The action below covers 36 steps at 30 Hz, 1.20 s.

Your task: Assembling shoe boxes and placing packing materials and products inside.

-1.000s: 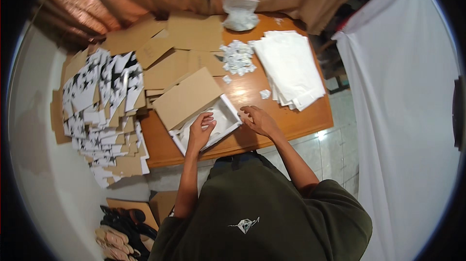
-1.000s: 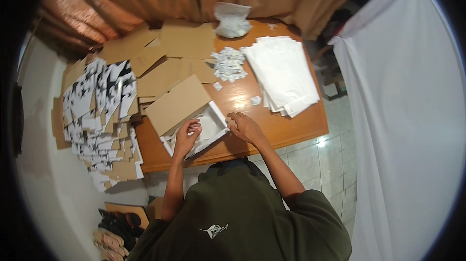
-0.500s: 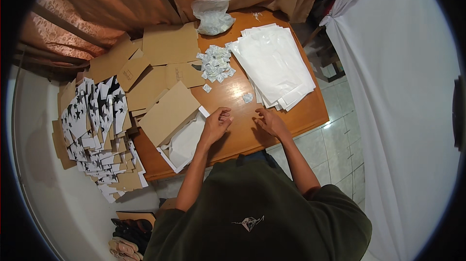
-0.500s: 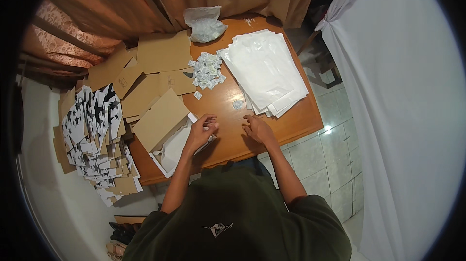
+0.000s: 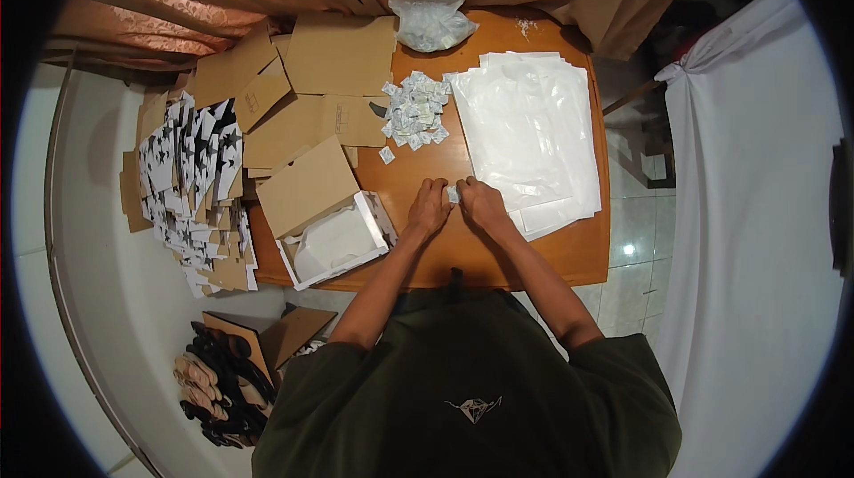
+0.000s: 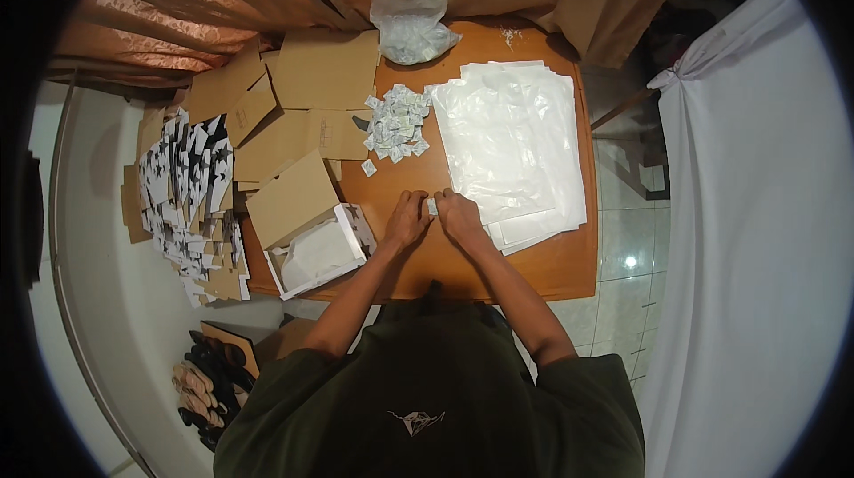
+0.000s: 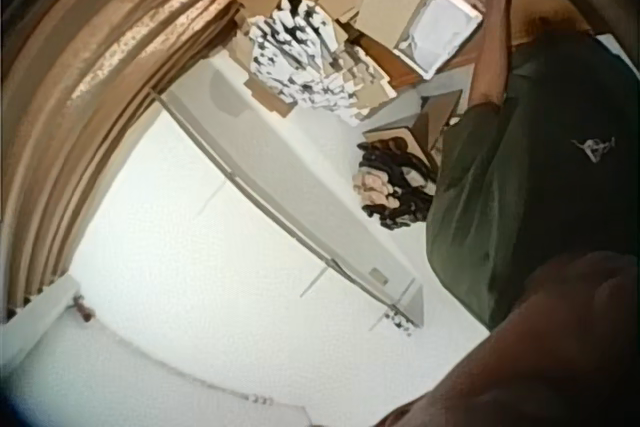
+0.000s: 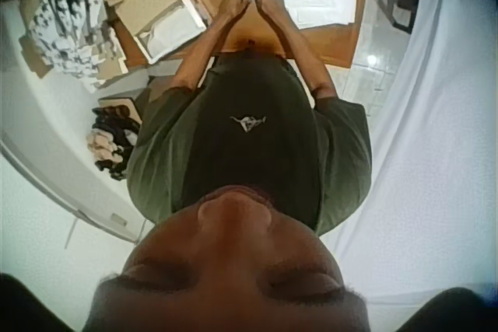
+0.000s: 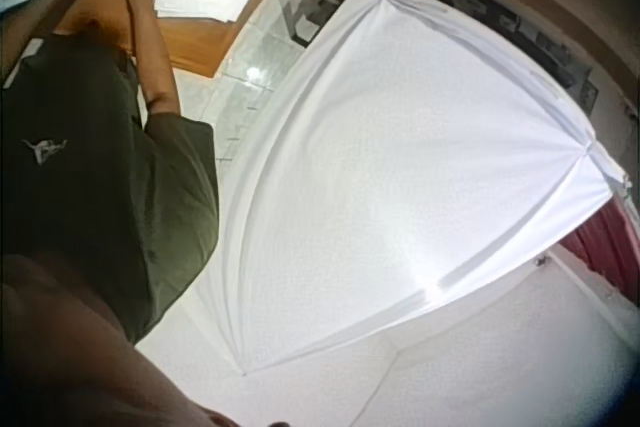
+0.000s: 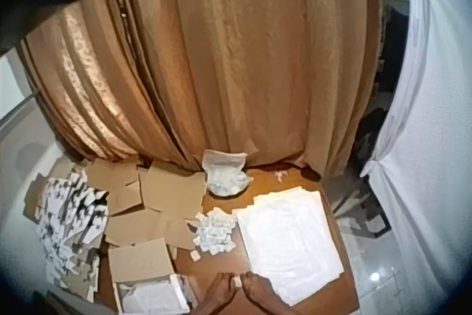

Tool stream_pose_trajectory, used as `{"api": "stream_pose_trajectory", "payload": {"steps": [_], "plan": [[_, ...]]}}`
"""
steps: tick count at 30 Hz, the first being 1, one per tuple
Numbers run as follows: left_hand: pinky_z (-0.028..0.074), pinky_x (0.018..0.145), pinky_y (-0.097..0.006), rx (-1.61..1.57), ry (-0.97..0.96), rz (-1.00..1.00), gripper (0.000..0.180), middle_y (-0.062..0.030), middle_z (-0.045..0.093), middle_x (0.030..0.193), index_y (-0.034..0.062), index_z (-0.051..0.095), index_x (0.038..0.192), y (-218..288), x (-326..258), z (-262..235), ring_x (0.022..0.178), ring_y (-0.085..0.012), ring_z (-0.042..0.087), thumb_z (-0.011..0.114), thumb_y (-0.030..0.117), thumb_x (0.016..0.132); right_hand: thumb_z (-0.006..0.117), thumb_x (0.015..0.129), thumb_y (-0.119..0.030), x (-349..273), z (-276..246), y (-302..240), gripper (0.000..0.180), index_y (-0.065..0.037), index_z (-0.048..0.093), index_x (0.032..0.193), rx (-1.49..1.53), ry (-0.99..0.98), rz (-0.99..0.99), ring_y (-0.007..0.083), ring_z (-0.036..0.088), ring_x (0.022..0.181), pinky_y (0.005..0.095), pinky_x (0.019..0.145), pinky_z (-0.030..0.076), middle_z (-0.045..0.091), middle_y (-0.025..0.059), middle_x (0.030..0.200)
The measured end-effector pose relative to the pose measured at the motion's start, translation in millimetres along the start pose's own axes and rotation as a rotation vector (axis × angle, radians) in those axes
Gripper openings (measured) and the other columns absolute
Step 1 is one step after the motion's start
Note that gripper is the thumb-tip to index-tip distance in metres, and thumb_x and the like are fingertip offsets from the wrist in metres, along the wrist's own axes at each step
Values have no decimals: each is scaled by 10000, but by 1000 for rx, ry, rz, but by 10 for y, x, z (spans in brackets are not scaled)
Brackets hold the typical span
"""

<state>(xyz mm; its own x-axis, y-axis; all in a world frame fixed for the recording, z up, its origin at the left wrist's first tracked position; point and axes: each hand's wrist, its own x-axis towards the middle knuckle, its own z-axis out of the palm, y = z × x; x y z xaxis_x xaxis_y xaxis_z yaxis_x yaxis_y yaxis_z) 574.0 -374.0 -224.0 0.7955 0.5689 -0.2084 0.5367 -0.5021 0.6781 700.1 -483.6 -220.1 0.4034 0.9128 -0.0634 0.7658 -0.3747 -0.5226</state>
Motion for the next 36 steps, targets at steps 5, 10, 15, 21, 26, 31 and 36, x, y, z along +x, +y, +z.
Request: {"api": "stream_pose_trajectory", "payload": {"steps": [5, 10, 15, 21, 26, 31, 36], "plan": [[510, 872, -469, 56, 18, -109, 406, -127, 527, 1137, 102, 581, 1164, 157, 58, 69, 1101, -361, 572, 778, 110, 809, 661, 842, -101, 122, 64, 142, 171, -1, 590, 961, -11, -53, -29, 395, 678, 848, 477, 696, 560, 632, 196, 918], [510, 814, -455, -26, 74, -238, 302, -134, 565, 1048, 70, 591, 1044, 104, 89, 135, 999, -335, 609, 772, 78, 802, 680, 842, -117, 124, -49, 85, 197, -15, 585, 981, 65, -108, 2, 410, 672, 856, 479, 712, 560, 612, 202, 960], [528, 670, -334, -334, 175, -194, 108, -127, 651, 757, 6, 610, 885, 24, 54, 115, 703, -231, 664, 712, -4, 854, 710, 841, -142, 102, -233, -62, 265, -35, 621, 1067, 145, -110, 7, 416, 661, 887, 491, 739, 551, 606, 204, 1022], [528, 658, -271, -625, 211, -240, 101, -78, 686, 772, 4, 600, 911, 156, -164, -95, 733, -123, 682, 700, 9, 896, 656, 959, -219, 35, -252, -131, 247, -25, 662, 1112, 183, 10, -125, 349, 668, 828, 423, 725, 539, 650, 188, 976], [517, 640, -237, -753, 254, -194, 127, -53, 667, 810, 8, 582, 991, 71, -467, -292, 732, -91, 640, 691, 29, 929, 662, 952, -178, 10, -270, -425, 246, 8, 672, 1113, 602, -186, 2, 326, 667, 811, 404, 741, 517, 687, 204, 940], [485, 610, -219, -908, 241, -235, 176, -30, 669, 831, 10, 617, 1113, 63, -803, -719, 737, -80, 634, 669, 65, 955, 665, 954, -114, -37, -229, -900, 207, 11, 659, 1118, 789, -170, 54, 139, 646, 753, 285, 680, 513, 682, 86, 857], [530, 645, -234, -800, 388, -208, 128, -67, 701, 841, -13, 652, 1055, -276, -1155, -1061, 758, -98, 680, 662, 50, 944, 654, 950, -41, 61, 106, -1297, 203, 7, 636, 1146, 932, -201, -16, 103, 658, 759, 240, 688, 516, 663, 47, 886]]}}
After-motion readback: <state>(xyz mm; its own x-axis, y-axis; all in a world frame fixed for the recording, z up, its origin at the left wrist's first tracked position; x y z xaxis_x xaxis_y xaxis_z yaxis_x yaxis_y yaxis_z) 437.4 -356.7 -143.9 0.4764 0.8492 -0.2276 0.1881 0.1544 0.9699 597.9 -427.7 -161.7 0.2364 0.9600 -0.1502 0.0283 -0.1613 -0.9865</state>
